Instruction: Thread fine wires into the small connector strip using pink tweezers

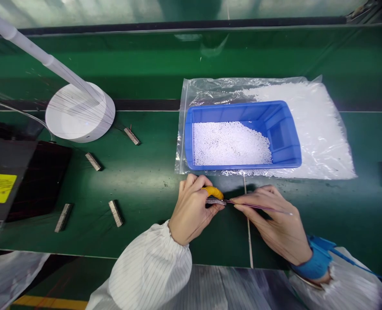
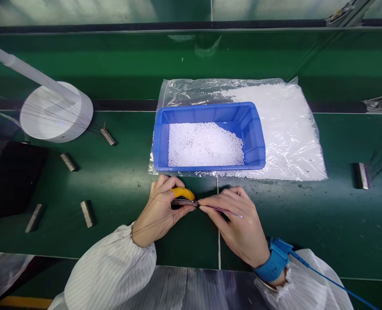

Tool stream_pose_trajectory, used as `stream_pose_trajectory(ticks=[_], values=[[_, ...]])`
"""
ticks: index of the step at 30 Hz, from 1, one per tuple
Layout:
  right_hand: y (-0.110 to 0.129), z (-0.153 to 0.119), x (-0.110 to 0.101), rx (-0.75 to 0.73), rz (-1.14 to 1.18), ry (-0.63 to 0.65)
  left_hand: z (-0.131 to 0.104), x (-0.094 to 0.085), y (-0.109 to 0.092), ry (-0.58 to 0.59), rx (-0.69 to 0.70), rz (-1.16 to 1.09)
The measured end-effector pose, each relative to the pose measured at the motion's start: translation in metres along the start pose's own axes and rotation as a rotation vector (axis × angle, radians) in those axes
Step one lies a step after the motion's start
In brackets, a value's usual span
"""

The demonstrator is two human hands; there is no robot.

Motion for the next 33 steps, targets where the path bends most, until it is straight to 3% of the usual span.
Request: stream_pose_trajectory(ticks=[11,33], values=[[-0.0055,-0.0004,0.0004,0.04,0.003,-0.015,-0.0013,0.0031,0.003,-0.006,-0.015,-0.036],[0.0042,-0.0008,0.0006,-0.044,0.002,0.016,-0.0002,0.002,0.0007,0.009,0.02,0.038]])
Point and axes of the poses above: each hand's wrist, its own z-axis towards the middle knuckle, its own x-axis out of the palm, y = z × x, the point moved 10 cm from there along z, towards the middle knuckle, and after that the axes turned 12 degrees about x, right-handed, at the moved point
